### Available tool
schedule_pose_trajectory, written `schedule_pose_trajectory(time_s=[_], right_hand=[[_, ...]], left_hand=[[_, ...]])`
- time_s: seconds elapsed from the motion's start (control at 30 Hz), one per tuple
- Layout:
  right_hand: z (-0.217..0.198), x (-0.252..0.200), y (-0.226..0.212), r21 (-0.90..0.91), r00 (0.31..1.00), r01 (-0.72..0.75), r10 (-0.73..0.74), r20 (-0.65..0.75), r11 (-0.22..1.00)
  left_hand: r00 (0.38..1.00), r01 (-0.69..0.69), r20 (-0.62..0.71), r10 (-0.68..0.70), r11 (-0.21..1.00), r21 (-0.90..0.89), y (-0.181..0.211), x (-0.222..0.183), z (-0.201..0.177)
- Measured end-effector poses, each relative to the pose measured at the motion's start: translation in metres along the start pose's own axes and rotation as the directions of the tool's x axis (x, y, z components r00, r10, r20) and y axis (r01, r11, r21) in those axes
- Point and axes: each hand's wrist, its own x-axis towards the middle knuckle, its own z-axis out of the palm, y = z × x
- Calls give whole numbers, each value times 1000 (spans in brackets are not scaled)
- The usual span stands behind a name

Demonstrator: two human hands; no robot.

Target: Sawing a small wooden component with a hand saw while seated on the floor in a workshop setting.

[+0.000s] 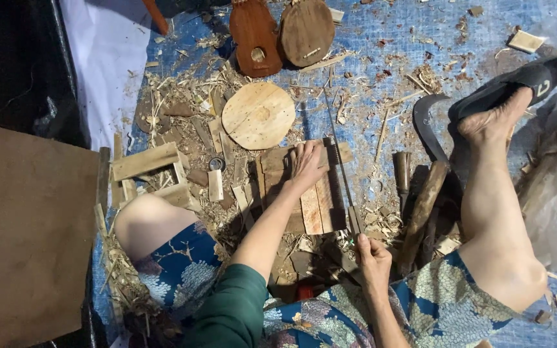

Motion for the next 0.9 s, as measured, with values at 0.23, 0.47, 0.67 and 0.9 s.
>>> schedule_pose_trajectory(time_s=[0.23, 0.47, 0.67, 0.9], right_hand=[[-1, -1, 10, 95, 1000, 15, -12, -26, 995], [-5, -7, 12, 106, 996, -37, 45, -73, 994], [-11, -10, 13, 59, 998, -22, 26, -61, 998], [-16, -12, 21, 76, 995, -38, 45, -88, 996]], left_hand=[[999, 52, -10, -52, 998, -19, 1, 4, -4], [981, -43, -185, 63, 993, 107, 6, -5, -7], [959, -62, -267, 97, 989, 135, 6, -6, 2], [935, -55, -333, 122, 978, 203, 9, -11, 3]])
